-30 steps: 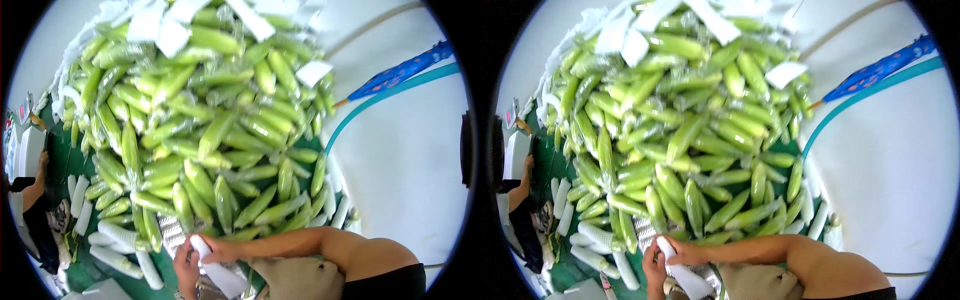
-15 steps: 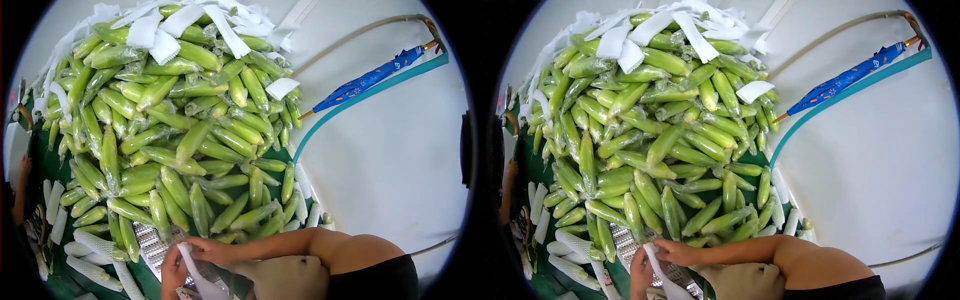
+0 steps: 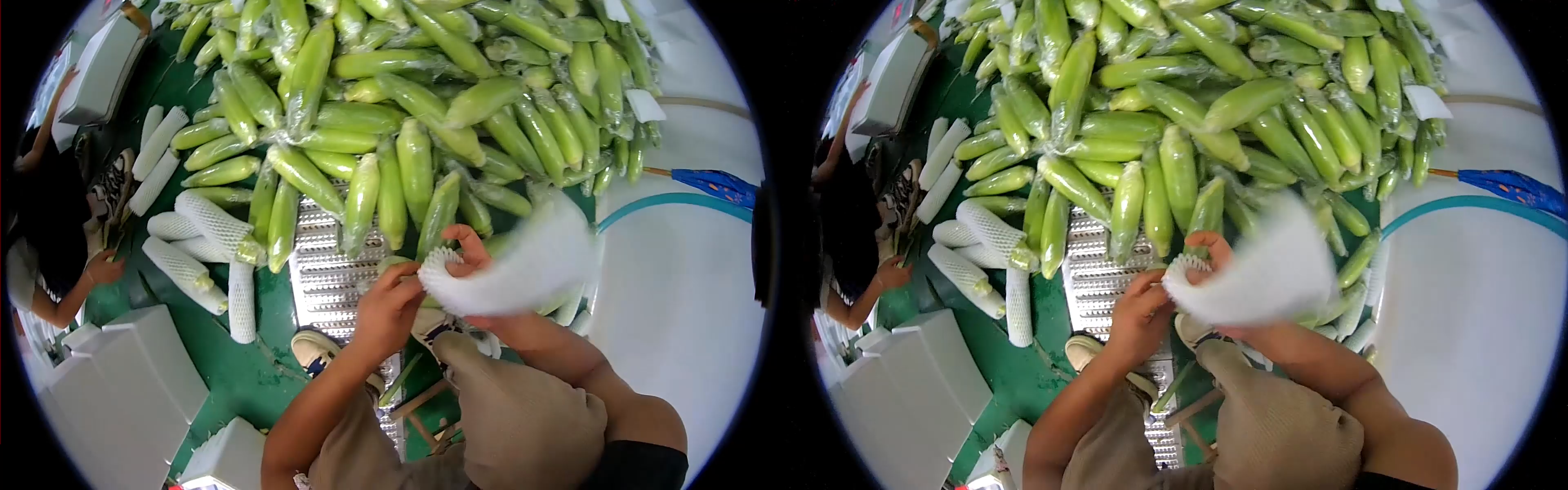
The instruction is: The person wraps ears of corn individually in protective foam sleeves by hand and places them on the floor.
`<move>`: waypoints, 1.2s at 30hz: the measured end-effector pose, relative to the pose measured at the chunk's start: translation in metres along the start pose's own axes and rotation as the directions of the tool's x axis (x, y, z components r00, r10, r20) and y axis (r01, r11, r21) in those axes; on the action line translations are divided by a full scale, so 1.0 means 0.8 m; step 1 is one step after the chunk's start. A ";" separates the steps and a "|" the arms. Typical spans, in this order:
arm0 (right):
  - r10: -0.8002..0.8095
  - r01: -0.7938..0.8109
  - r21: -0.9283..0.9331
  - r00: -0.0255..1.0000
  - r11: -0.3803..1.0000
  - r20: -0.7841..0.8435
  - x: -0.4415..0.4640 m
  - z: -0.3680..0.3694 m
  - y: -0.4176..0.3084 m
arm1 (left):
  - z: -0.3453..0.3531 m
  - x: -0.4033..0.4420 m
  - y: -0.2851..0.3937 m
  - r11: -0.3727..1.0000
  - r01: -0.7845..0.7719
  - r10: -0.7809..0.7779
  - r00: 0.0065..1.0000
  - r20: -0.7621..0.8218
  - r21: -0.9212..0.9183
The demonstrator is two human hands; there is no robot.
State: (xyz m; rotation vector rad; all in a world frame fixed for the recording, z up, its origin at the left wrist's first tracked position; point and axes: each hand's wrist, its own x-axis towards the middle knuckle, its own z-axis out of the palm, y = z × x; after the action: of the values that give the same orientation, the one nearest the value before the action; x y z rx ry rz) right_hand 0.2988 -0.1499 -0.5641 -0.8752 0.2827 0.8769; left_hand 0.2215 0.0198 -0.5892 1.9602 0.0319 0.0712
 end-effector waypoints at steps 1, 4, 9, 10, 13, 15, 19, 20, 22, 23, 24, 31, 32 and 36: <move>0.021 -0.030 0.207 0.999 0.978 0.044 0.009 -0.015 0.020 | 0.007 -0.005 -0.007 0.998 0.016 -0.014 1.000 0.024 -0.062; -0.077 0.070 -0.102 0.995 0.992 -0.070 0.023 -0.034 0.044 | -0.002 -0.015 0.005 0.930 0.208 -0.174 0.975 0.136 -0.302; -0.074 0.060 0.310 0.997 0.949 0.036 0.021 -0.028 0.059 | 0.019 -0.031 -0.014 0.208 0.461 -0.464 0.823 0.328 -0.863; -0.072 0.054 0.344 0.997 0.937 0.040 0.029 -0.035 0.064 | 0.009 -0.025 -0.001 0.094 0.409 -0.465 0.824 0.323 -0.908; -0.058 0.084 0.229 0.991 0.970 -0.119 0.033 -0.040 0.076 | 0.019 -0.039 -0.029 -0.070 0.333 -0.477 0.817 0.325 -0.940; -0.108 0.122 0.098 0.985 0.988 -0.136 0.035 -0.034 0.074 | 0.027 -0.045 -0.049 -0.055 0.334 -0.534 0.787 0.310 -0.941; -0.219 0.114 -0.393 0.947 0.912 -0.235 0.083 -0.124 0.175 | 0.054 -0.077 -0.143 0.346 0.621 -0.739 0.642 0.204 -0.703; -0.326 0.097 -0.776 0.934 0.624 -0.146 0.078 -0.095 0.158 | 0.068 -0.101 -0.196 0.514 0.729 -0.756 0.634 0.164 -0.452; -0.348 0.121 -0.888 0.936 0.444 -0.046 0.094 -0.073 0.171 | 0.059 -0.106 -0.181 0.850 0.523 -0.504 0.842 -0.190 0.064; -0.369 0.161 -0.908 0.929 0.386 0.008 0.106 -0.065 0.182 | 0.052 -0.089 -0.154 0.906 0.407 -0.356 0.882 -0.310 0.116; -0.321 0.114 -0.900 0.946 0.421 -0.031 0.118 -0.060 0.187 | 0.044 -0.090 -0.162 0.922 0.316 -0.265 0.936 -0.231 0.225; -0.145 0.444 -0.680 0.881 0.584 0.451 0.141 0.037 0.181 | -0.013 -0.136 -0.182 0.284 0.630 -0.909 0.417 0.006 -0.723; -0.133 0.495 -0.733 0.858 0.466 0.496 0.142 0.029 0.172 | -0.013 -0.142 -0.190 0.482 0.731 -0.861 0.498 -0.105 -0.484; -0.345 0.495 -0.855 0.838 0.154 0.423 0.128 -0.040 0.131 | -0.014 -0.133 -0.197 0.738 0.663 -0.674 0.719 -0.170 -0.125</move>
State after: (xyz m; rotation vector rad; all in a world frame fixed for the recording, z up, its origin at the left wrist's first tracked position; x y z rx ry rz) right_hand 0.2870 -0.0834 -0.6980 -1.9263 -0.7423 0.4622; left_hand 0.1163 0.0843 -0.7348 1.7678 0.8721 -0.2069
